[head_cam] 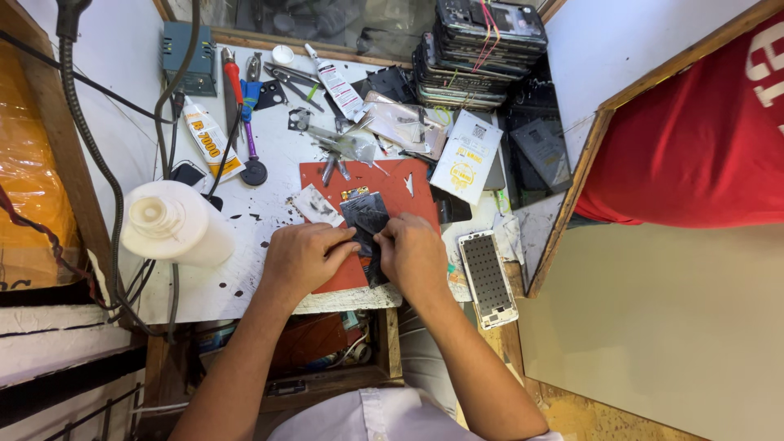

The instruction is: The person is cleaning and removing residue from a mobile phone screen assembly using a small tool and their hands at a workbench. They scrape the edges and surface of the component while moving small fragments aside.

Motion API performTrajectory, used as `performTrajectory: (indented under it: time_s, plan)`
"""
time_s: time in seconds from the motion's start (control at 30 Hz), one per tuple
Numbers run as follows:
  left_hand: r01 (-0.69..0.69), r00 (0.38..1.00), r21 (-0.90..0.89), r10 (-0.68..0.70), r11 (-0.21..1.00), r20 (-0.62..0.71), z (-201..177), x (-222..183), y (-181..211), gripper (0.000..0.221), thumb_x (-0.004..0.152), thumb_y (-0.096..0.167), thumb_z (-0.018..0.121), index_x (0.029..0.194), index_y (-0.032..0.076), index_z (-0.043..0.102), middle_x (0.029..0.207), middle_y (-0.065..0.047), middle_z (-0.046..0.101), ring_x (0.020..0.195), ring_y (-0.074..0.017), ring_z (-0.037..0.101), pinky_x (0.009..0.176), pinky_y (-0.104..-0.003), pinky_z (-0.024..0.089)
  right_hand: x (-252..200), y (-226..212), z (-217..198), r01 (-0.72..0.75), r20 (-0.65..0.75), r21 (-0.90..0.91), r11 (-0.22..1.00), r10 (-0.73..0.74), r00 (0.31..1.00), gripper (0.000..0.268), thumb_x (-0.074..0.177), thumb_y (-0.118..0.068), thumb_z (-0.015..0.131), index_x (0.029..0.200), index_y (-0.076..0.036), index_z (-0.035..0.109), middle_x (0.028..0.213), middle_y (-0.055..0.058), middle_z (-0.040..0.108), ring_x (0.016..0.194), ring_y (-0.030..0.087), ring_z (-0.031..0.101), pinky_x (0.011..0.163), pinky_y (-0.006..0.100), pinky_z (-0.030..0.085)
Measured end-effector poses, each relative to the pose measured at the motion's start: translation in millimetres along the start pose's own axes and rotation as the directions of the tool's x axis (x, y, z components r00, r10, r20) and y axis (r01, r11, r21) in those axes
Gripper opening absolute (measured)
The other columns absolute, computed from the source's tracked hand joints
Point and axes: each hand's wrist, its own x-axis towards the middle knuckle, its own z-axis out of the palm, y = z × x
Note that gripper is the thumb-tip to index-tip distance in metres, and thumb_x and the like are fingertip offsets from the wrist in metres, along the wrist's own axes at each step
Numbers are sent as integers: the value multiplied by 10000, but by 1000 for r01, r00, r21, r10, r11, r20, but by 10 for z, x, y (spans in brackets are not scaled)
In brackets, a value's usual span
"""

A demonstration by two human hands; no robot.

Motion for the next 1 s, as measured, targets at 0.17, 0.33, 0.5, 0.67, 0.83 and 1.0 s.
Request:
performTrajectory:
  time_s: [0.17, 0.33, 0.5, 0.67, 0.83, 1.0]
  plan:
    - [0, 1000, -4, 0, 1000, -17, 27, -27, -22, 195, 813, 306, 815, 865, 118, 813, 743, -76, 741, 653, -269, 702, 600, -380, 542, -94, -14, -51, -29, 28, -8, 1000, 29, 999, 150, 796, -153, 783, 738, -39, 705, 825, 125, 670, 835, 365, 654, 706, 484, 502]
    - [-1, 997, -26, -1, 1000, -82, 52, -44, -60, 186, 832, 292, 803, 824, 107, 790, 741, -81, 733, 642, -281, 699, 587, -383, 537, -174, -5, -44, -57, -6, 11, 998, 57, 998, 141, 794, -158, 784, 744, -44, 718, 830, 122, 680, 841, 365, 653, 710, 479, 502]
    - [147, 976, -156, -169, 977, -137, 60, -65, -125, 133, 1016, 189, 609, 1039, 78, 679, 717, -117, 701, 611, -313, 692, 559, -407, 518, -232, 52, -11, -13, -63, 40, 999, 16, 998, 145, 794, -168, 802, 774, -42, 734, 840, 111, 696, 842, 347, 657, 717, 454, 515]
    - [136, 963, -265, -190, 955, -190, 61, -81, -189, 120, 1064, 165, 523, 1044, 67, 590, 748, -124, 685, 633, -308, 690, 560, -397, 501, -98, 286, -56, 21, -289, 158, 987, 25, 957, 111, 839, -135, 777, 838, -31, 739, 857, 113, 703, 816, 313, 666, 720, 407, 520]
    - [261, 934, -404, -335, 876, -123, 30, -76, -248, 199, 1082, 199, 475, 1021, 50, 591, 550, -81, 515, 471, -190, 519, 505, -340, 414, -64, 362, 45, -70, -385, 270, 960, 174, 907, 115, 934, -116, 715, 928, -2, 720, 853, 132, 687, 768, 301, 670, 691, 370, 510]
    - [296, 916, -525, -392, 798, -79, 47, -93, -247, 288, 1102, 258, 442, 1007, 20, 571, 542, -4, 428, 482, -87, 386, 469, -292, 318, -86, 392, 59, -10, -362, 268, 963, 111, 925, 129, 945, -115, 685, 976, 9, 705, 871, 130, 696, 777, 295, 672, 681, 362, 510]
